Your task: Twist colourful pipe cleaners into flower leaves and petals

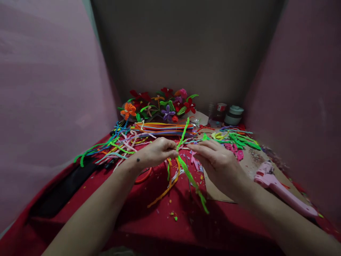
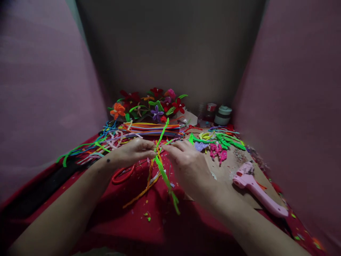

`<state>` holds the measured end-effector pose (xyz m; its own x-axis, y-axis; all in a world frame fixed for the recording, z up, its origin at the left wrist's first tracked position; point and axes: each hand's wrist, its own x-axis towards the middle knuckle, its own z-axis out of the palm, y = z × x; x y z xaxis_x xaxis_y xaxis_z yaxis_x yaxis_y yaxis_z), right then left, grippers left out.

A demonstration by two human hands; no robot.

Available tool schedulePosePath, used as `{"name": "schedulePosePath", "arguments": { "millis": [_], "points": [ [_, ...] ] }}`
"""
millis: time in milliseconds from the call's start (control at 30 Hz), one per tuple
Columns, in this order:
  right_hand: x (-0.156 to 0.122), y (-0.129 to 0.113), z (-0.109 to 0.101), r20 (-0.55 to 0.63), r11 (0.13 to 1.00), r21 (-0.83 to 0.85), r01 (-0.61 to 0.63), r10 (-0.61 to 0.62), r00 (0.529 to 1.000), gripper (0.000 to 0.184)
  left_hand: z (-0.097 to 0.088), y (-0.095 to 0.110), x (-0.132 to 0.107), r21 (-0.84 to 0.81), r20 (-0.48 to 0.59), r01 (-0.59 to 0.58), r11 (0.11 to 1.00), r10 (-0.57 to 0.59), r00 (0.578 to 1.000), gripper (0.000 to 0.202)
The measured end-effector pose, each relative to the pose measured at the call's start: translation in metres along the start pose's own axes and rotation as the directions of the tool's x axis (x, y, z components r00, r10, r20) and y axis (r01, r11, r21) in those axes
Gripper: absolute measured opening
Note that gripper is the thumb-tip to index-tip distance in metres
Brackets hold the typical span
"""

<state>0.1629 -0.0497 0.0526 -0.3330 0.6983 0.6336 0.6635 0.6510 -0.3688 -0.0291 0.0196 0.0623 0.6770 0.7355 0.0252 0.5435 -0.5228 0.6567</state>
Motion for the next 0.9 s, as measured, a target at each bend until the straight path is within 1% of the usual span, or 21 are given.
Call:
{"name": "schedulePosePath", "arguments": {
  "millis": [33, 67, 100, 133, 167, 233, 300, 333, 400, 433, 467, 500, 567, 600, 633, 700, 767, 833, 900],
  "points": [
    [0.004, -0.001, 0.000, -0.035, 0.990, -0.080, 0.119, -0.122, 0.992, 0.026, 0.001, 0.001, -0.001, -0.016, 0.014, -0.022, 1.000, 0.022, 1.000, 0.020],
    [0.008, -0.001, 0.002, -0.025, 0.965, -0.148, 0.216, -0.222, 0.975, 0.028, 0.002, 0.002, -0.001, -0.033, 0.024, -0.054, 0.998, 0.055, 0.998, 0.019],
    [0.012, -0.001, 0.005, 0.019, 0.936, -0.210, 0.283, -0.285, 0.958, 0.029, 0.003, 0.003, -0.002, -0.048, 0.034, -0.086, 0.995, 0.087, 0.996, 0.018],
    [0.014, 0.000, 0.009, 0.065, 0.909, -0.265, 0.323, -0.317, 0.946, 0.027, 0.004, 0.004, -0.002, -0.058, 0.041, -0.105, 0.993, 0.108, 0.993, 0.017],
    [0.016, 0.001, 0.013, 0.103, 0.888, -0.313, 0.337, -0.321, 0.941, 0.024, 0.005, 0.005, -0.003, -0.061, 0.041, -0.107, 0.992, 0.109, 0.993, 0.017],
    [0.016, 0.003, 0.020, 0.129, 0.874, -0.364, 0.322, -0.295, 0.947, 0.023, 0.006, 0.005, -0.004, -0.053, 0.020, -0.065, 0.996, 0.066, 0.998, 0.019],
    [0.014, 0.004, 0.026, 0.084, 0.911, -0.329, 0.248, -0.234, 0.969, 0.027, 0.006, 0.004, -0.004, -0.060, -0.023, -0.038, 0.997, 0.036, 0.999, 0.022],
    [0.012, 0.003, 0.027, 0.048, 0.944, -0.276, 0.180, -0.173, 0.984, 0.027, 0.007, 0.003, -0.004, -0.072, -0.047, -0.043, 0.996, 0.039, 0.998, 0.021],
    [0.009, 0.000, 0.028, 0.007, 0.994, -0.104, -0.020, 0.021, 1.000, 0.022, 0.009, 0.001, -0.004, -0.095, -0.081, -0.066, 0.993, 0.059, 0.995, 0.019],
    [0.008, -0.002, 0.028, 0.027, 0.990, 0.009, -0.140, 0.140, 0.990, 0.020, 0.010, 0.000, -0.004, -0.103, -0.091, -0.075, 0.992, 0.066, 0.994, 0.018],
    [0.008, -0.004, 0.028, 0.071, 0.956, 0.127, -0.264, 0.257, 0.964, 0.019, 0.011, -0.001, -0.004, -0.110, -0.097, -0.077, 0.991, 0.066, 0.993, 0.018],
    [0.008, -0.006, 0.028, 0.128, 0.895, 0.239, -0.377, 0.356, 0.926, 0.020, 0.012, -0.001, -0.004, -0.114, -0.107, -0.075, 0.991, 0.063, 0.992, 0.017],
    [0.009, -0.009, 0.027, 0.232, 0.735, 0.418, -0.534, 0.482, 0.845, 0.020, 0.013, 0.001, -0.004, -0.113, -0.145, -0.070, 0.991, 0.054, 0.988, 0.018],
    [0.009, -0.009, 0.027, 0.270, 0.662, 0.475, -0.580, 0.518, 0.812, 0.019, 0.014, 0.002, -0.004, -0.109, -0.171, -0.062, 0.992, 0.043, 0.984, 0.018],
    [0.010, -0.008, 0.026, 0.300, 0.608, 0.512, -0.607, 0.536, 0.789, 0.019, 0.014, 0.004, -0.004, -0.107, -0.196, -0.052, 0.993, 0.030, 0.980, 0.018],
    [0.010, -0.006, 0.026, 0.359, 0.546, 0.542, -0.638, 0.536, 0.764, 0.017, 0.015, 0.009, -0.004, -0.127, -0.221, -0.033, 0.991, 0.004, 0.975, 0.018],
    [0.010, -0.004, 0.024, 0.406, 0.515, 0.543, -0.663, 0.530, 0.745, 0.017, 0.016, 0.013, -0.003, -0.179, -0.217, -0.027, 0.983, -0.013, 0.976, 0.017],
    [0.008, -0.003, 0.021, 0.408, 0.501, 0.551, -0.668, 0.537, 0.739, 0.017, 0.017, 0.017, -0.002, -0.202, -0.231, -0.053, 0.978, 0.005, 0.973, 0.015],
    [0.007, -0.003, 0.019, 0.381, 0.497, 0.570, -0.654, 0.546, 0.746, 0.020, 0.018, 0.020, -0.002, -0.112, -0.300, -0.110, 0.988, 0.072, 0.951, 0.014]
  ]
}}
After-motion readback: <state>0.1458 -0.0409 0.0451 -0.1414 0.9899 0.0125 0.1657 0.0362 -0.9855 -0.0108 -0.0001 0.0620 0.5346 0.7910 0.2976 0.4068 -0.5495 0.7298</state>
